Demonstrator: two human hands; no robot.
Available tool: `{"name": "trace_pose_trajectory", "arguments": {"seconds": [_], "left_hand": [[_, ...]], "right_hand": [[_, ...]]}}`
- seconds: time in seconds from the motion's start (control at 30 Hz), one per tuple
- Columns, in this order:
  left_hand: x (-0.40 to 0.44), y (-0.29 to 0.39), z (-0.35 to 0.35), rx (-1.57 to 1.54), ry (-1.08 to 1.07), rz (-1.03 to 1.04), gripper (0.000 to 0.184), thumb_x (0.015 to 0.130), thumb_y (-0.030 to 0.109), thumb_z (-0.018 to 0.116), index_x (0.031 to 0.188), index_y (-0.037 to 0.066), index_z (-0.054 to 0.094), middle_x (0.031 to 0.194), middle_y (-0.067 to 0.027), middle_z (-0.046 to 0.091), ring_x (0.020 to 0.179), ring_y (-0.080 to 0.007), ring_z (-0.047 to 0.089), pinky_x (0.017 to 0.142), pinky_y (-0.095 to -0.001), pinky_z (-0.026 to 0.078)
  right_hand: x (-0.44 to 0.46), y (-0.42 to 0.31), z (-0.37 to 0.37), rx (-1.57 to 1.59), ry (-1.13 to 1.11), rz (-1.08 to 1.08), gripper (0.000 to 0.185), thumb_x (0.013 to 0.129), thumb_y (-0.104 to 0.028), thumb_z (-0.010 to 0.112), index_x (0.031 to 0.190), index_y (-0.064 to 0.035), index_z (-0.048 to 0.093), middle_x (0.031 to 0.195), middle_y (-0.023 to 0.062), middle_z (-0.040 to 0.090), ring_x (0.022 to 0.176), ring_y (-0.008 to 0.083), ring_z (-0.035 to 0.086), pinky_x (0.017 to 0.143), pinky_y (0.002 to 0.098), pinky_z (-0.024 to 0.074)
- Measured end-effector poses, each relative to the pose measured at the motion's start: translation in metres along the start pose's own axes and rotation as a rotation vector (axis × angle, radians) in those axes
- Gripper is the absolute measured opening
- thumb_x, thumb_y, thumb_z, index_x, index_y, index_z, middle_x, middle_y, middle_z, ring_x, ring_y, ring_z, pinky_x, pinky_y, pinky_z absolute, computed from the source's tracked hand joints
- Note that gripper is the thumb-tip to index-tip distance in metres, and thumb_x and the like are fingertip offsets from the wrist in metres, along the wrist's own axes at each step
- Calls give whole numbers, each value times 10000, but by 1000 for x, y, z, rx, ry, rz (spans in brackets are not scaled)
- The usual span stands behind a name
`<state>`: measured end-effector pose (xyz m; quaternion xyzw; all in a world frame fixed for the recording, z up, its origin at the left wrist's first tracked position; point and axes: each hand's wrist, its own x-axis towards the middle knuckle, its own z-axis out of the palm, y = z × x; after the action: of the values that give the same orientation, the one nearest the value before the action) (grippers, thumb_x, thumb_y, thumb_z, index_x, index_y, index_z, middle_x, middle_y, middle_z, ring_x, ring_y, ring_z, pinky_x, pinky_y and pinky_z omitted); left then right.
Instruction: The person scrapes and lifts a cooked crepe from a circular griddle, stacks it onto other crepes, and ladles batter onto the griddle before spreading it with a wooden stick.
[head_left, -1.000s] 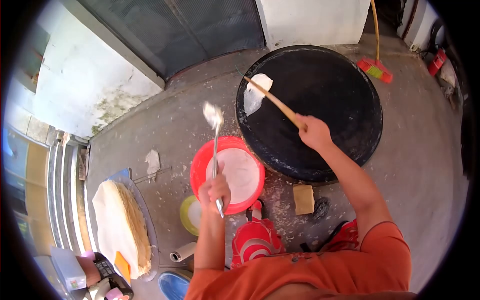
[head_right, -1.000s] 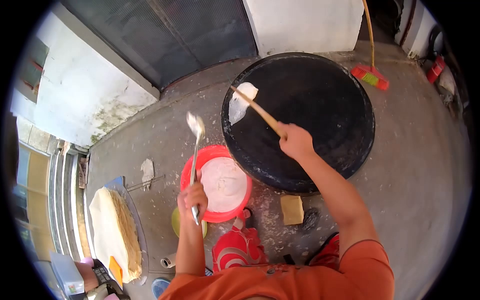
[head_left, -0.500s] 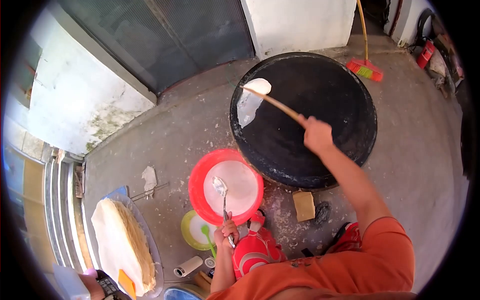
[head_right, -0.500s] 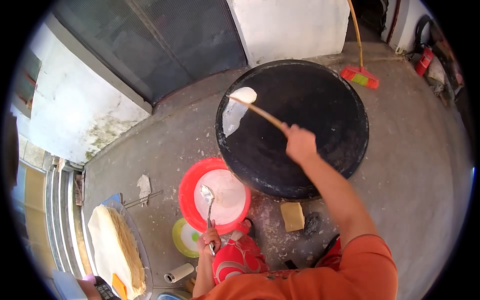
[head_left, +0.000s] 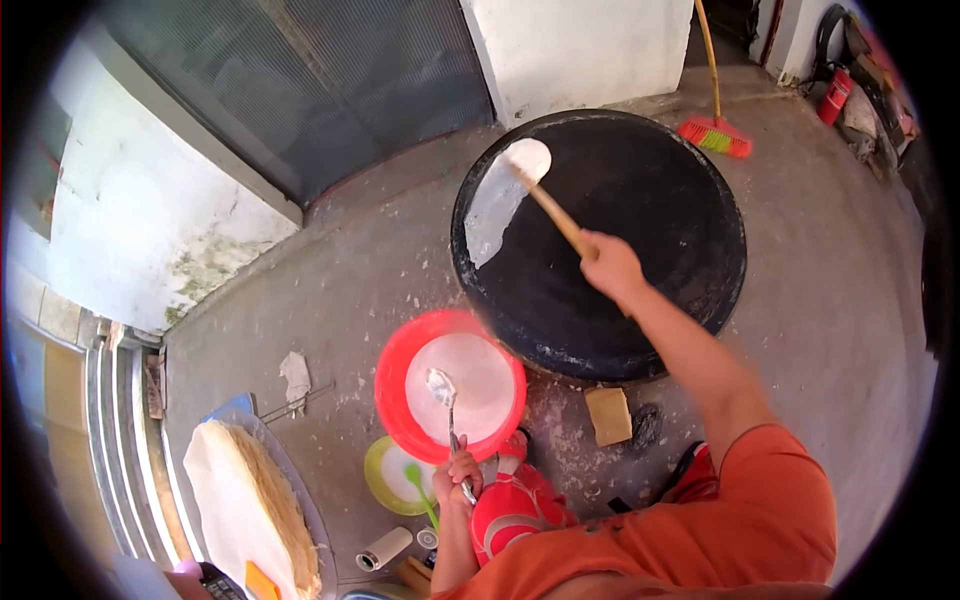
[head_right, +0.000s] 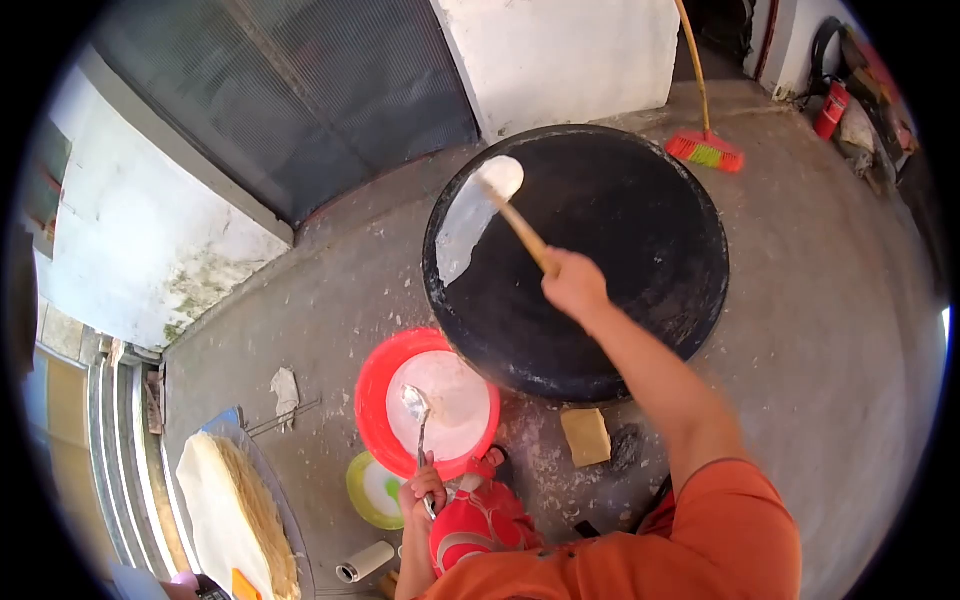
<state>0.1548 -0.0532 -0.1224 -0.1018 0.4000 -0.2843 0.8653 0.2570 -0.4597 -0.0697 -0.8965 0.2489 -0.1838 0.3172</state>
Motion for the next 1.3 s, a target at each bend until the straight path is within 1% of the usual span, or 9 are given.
{"name": "trace_pose_trajectory", "arguments": {"seconds": [0.03,0.17,0.33,0.5,0.67,0.83,1.0,1.13,1.3], "left_hand": [[2,1,0,-10,-30,-12,311,859,63,346,1092,-96,477,605,-14,403,440,-95,371,374,-208,341],[4,1,-1,12,-1,-7,308,853,54,352,1092,-95,477,606,-14,403,443,-93,369,380,-207,340],[5,3,3,30,11,-12,303,849,45,358,1089,-95,479,620,-19,409,450,-90,376,378,-203,339],[5,3,1,56,29,0,293,841,33,368,1080,-93,481,625,-21,412,451,-91,377,375,-206,344],[6,6,3,66,30,32,298,834,21,370,1086,-91,480,607,-15,403,450,-91,374,374,-206,342],[6,3,2,75,71,21,299,835,24,365,1087,-88,482,602,-11,396,449,-88,371,373,-203,339],[9,7,4,90,63,38,300,837,31,360,1084,-90,480,603,-14,394,447,-86,369,368,-205,342],[9,4,4,110,70,55,294,839,30,360,1080,-91,479,610,-17,398,448,-89,373,364,-201,340],[5,7,6,106,78,72,286,844,34,363,1072,-93,479,628,-27,408,452,-94,376,367,-203,340]], "right_hand": [[-15,-1,1,-38,5,-213,420,696,-132,529,1111,-163,582,967,127,606,887,295,589,758,386,477],[28,30,-24,-550,29,-80,500,681,-136,571,1177,-189,525,832,119,536,768,282,590,668,389,484],[7,-16,-19,-142,-48,7,442,686,-115,492,1122,-143,560,1026,123,595,923,298,577,801,381,462],[57,2,-20,-626,-39,-48,475,708,-110,556,1176,-111,476,848,114,581,776,277,611,622,409,496],[9,9,-13,-192,81,-8,417,691,-78,485,1097,-143,554,968,174,588,876,338,581,733,431,468],[41,34,-42,-593,31,24,471,704,-67,523,1167,-139,478,886,122,568,786,298,602,663,402,491],[14,-8,-38,-235,-53,149,512,686,-135,516,1196,-172,490,1131,128,549,905,305,591,789,404,469],[53,-2,-24,-655,5,-40,405,750,-107,513,1145,-30,471,857,147,568,769,283,616,651,386,500],[17,12,-50,-364,53,150,440,709,-115,513,1147,-102,478,879,173,599,840,339,592,718,427,481]]}}
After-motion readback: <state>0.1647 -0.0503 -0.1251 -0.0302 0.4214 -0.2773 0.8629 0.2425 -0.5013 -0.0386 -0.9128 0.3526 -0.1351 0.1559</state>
